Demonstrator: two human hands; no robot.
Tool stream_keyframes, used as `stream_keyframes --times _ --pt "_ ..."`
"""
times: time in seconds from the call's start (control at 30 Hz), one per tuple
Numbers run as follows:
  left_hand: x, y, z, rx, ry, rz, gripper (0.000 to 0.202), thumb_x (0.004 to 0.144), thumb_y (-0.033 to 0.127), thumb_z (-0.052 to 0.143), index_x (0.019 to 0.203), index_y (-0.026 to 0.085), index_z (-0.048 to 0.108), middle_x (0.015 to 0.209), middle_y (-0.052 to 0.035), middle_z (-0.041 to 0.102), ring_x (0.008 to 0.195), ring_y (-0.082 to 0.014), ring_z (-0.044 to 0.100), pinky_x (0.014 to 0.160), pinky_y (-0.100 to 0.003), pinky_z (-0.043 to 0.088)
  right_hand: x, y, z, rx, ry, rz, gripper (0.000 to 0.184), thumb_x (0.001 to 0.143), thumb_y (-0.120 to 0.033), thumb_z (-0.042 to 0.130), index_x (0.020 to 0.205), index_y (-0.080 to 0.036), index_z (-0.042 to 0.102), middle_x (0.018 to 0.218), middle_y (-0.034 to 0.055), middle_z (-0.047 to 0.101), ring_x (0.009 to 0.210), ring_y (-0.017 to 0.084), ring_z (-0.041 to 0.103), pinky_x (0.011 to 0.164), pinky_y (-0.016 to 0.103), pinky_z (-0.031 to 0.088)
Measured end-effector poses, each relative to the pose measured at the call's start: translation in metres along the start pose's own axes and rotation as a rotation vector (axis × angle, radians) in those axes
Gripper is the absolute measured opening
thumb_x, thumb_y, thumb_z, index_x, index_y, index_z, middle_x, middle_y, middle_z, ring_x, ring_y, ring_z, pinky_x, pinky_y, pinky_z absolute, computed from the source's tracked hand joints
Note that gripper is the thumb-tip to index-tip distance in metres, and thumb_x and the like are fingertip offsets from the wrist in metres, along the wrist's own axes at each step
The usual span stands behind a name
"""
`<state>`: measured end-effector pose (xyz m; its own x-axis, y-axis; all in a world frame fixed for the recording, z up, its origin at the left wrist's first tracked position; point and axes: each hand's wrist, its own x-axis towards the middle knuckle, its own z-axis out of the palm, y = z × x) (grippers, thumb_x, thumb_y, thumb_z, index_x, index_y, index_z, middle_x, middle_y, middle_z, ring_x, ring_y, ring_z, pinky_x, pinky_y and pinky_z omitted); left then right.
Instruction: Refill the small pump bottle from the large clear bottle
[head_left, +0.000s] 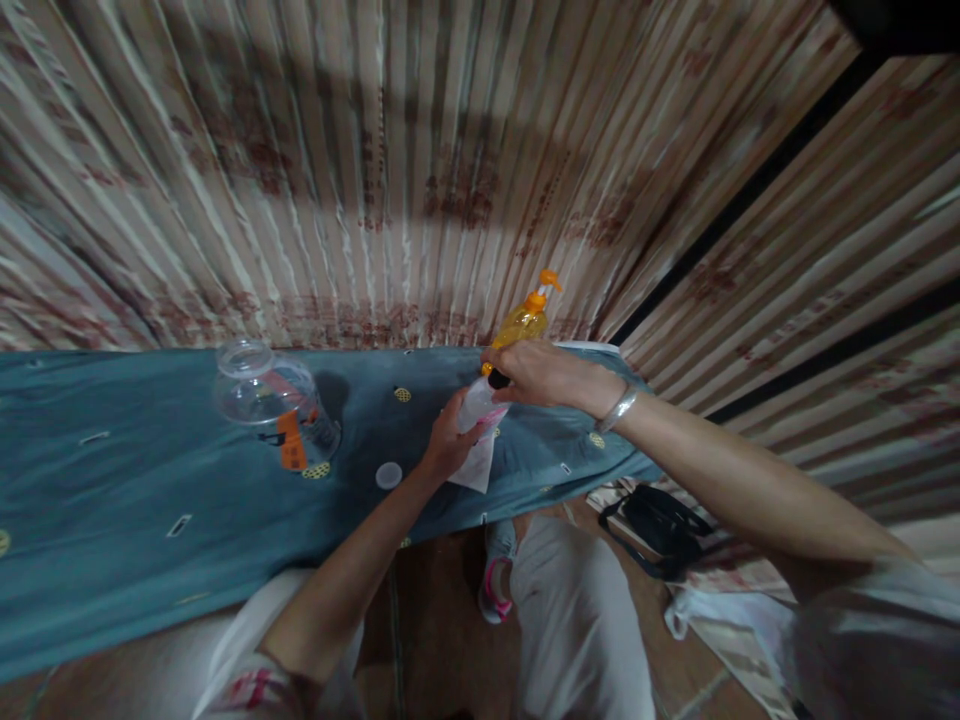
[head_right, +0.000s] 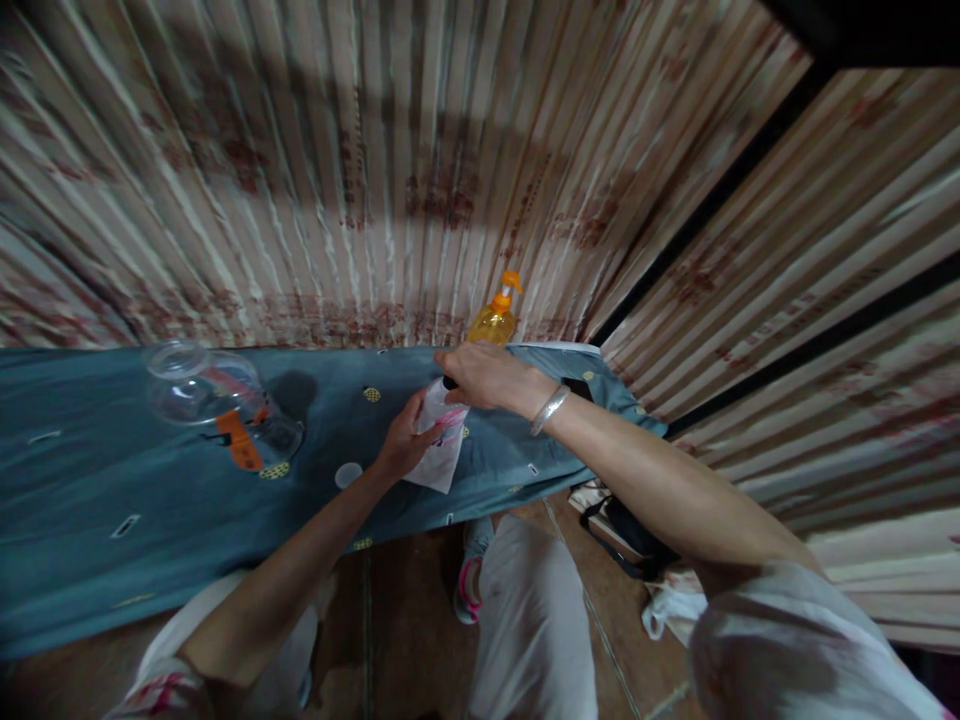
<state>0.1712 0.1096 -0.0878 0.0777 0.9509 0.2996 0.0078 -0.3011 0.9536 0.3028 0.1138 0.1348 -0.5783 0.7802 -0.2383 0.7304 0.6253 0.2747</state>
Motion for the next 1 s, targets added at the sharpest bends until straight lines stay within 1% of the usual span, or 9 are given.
stream_keyframes --times 0.1,0.23,0.37,0.47,0.53,0.7,0.8,0.87,1.0 --pt "0.0003 0.0008 0.0004 -0.003 0.000 0.005 0.062 0.080 0.046 0.078 0.133 0.020 0.061 0.123 -0.0112 0.075 0.112 -0.0314 0.071 0.102 -0.045 0.053 0.0007 0.0006 0.0004 0.028 -0.006 -0.025 0.033 0.102 -0.024 0.068 0.131 -0.010 0.068 0.120 0.0188 0.078 0.115 0.031 0.075 0.088 0.032 0.053" --pt "0.0000 0.0021 -0.0003 -0.001 0.005 0.003 0.063 0.080 0.045 0.078 0.134 0.018 0.061 0.126 -0.0133 0.074 0.115 -0.0320 0.070 0.103 -0.047 0.053 0.0019 0.0002 0.0016 -0.020 0.001 0.024 0.031 0.105 -0.031 0.063 0.121 -0.006 0.072 0.114 0.0223 0.078 0.112 0.031 0.075 0.088 0.033 0.053" --pt "-0.0003 0.0019 -0.0010 0.004 0.003 -0.005 0.063 0.080 0.044 0.078 0.134 0.018 0.061 0.125 -0.0130 0.074 0.113 -0.0314 0.071 0.102 -0.046 0.053 0.0027 0.0005 0.0037 0.006 0.025 -0.014 0.035 0.102 -0.029 0.069 0.132 -0.011 0.067 0.119 0.0173 0.079 0.113 0.028 0.075 0.087 0.031 0.053" --pt "-0.0001 0.0013 -0.0010 0.009 0.006 -0.010 0.064 0.079 0.045 0.078 0.135 0.018 0.061 0.126 -0.0132 0.074 0.114 -0.0315 0.070 0.103 -0.047 0.052 0.0039 0.0014 0.0052 -0.011 0.024 0.007 0.028 0.105 -0.030 0.064 0.123 -0.010 0.072 0.114 0.0189 0.079 0.110 0.029 0.076 0.085 0.031 0.052" --pt "0.0001 0.0004 -0.0008 0.011 0.010 -0.012 0.064 0.080 0.044 0.079 0.135 0.019 0.062 0.127 -0.0127 0.074 0.116 -0.0315 0.070 0.105 -0.047 0.052 0.0046 0.0026 0.0063 -0.030 0.035 0.028 0.032 0.106 -0.035 0.061 0.118 -0.007 0.073 0.110 0.0211 0.079 0.108 0.031 0.076 0.084 0.032 0.052" --pt "0.0008 -0.0025 -0.0005 0.014 0.016 -0.013 0.063 0.079 0.043 0.080 0.135 0.020 0.062 0.127 -0.0118 0.075 0.119 -0.0319 0.069 0.106 -0.047 0.051 0.0033 0.0049 0.0076 0.016 0.062 -0.028 0.036 0.102 -0.031 0.069 0.131 -0.010 0.067 0.116 0.0185 0.079 0.110 0.030 0.075 0.083 0.032 0.051" --pt "0.0008 -0.0025 -0.0006 0.012 0.016 -0.007 0.064 0.080 0.044 0.080 0.136 0.020 0.062 0.128 -0.0122 0.074 0.118 -0.0317 0.069 0.105 -0.047 0.052 0.0032 0.0033 0.0079 0.001 0.047 -0.005 0.029 0.106 -0.031 0.061 0.122 -0.009 0.072 0.112 0.0200 0.079 0.107 0.030 0.076 0.084 0.033 0.051" --pt "0.0006 -0.0016 -0.0006 0.009 0.017 0.002 0.063 0.080 0.044 0.080 0.135 0.019 0.062 0.129 -0.0127 0.073 0.119 -0.0320 0.069 0.106 -0.047 0.051 0.0034 0.0019 0.0083 -0.023 0.056 0.028 0.034 0.108 -0.036 0.057 0.118 -0.007 0.073 0.110 0.0223 0.079 0.107 0.032 0.076 0.083 0.035 0.052" --pt "0.0004 -0.0005 -0.0003 0.005 0.015 0.011 0.061 0.080 0.042 0.079 0.135 0.020 0.062 0.128 -0.0126 0.074 0.117 -0.0316 0.069 0.106 -0.047 0.052 0.0021 -0.0005 0.0078 0.008 0.084 -0.004 0.036 0.103 -0.032 0.068 0.129 -0.008 0.068 0.116 0.0203 0.079 0.111 0.031 0.075 0.085 0.034 0.052"
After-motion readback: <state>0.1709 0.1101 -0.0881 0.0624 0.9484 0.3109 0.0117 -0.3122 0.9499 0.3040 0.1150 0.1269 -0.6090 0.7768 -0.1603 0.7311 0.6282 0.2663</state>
